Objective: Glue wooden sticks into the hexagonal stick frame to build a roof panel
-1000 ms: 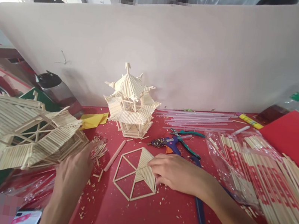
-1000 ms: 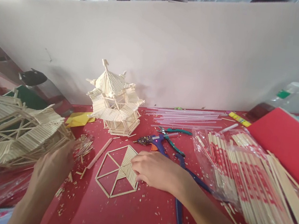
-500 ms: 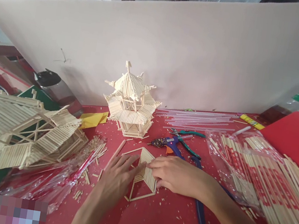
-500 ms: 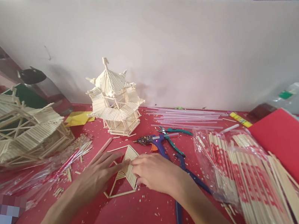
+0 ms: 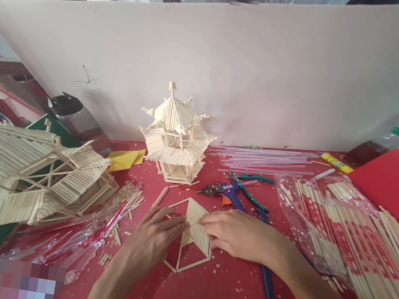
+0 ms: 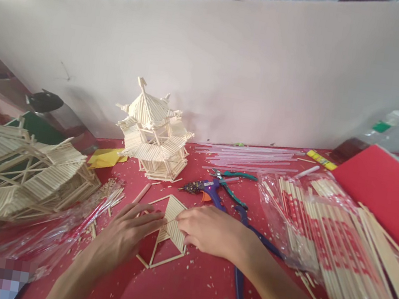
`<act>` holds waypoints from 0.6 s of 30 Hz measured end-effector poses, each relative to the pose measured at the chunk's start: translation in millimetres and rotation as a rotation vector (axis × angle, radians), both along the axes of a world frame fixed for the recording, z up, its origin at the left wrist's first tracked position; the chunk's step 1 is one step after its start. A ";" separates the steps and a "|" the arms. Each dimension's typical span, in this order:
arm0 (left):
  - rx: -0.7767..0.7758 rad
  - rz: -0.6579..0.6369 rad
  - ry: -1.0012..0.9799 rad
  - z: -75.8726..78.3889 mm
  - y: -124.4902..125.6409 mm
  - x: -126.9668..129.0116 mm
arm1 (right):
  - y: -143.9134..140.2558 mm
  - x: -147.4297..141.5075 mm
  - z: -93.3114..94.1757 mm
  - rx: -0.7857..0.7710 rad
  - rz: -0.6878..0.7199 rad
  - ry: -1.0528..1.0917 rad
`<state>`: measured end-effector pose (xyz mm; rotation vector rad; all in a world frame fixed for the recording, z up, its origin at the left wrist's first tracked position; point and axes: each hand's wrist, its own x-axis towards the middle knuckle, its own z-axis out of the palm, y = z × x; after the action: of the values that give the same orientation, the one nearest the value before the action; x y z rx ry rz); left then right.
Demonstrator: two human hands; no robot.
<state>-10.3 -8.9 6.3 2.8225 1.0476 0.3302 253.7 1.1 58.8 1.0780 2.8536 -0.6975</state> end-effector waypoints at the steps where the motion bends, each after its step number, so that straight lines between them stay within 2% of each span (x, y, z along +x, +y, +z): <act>1: 0.002 0.001 0.008 0.2 -0.2 -1.0 | -0.2 0.2 0.0 0.011 0.007 -0.006; 6: -0.002 0.005 0.070 -1.6 -3.4 -1.7 | -0.9 0.8 -1.6 0.051 0.028 -0.010; 13: -0.044 0.166 0.057 -3.5 -16.0 8.1 | -4.3 -4.6 -1.6 0.078 0.083 0.007; 18: -0.025 0.201 0.022 -8.8 -20.6 11.3 | -10.4 -6.5 0.6 0.138 0.023 -0.106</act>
<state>1.0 -29.5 -2.5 2.7100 1.3343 0.3026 247.2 -9.3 59.5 1.0605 2.8537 -0.4340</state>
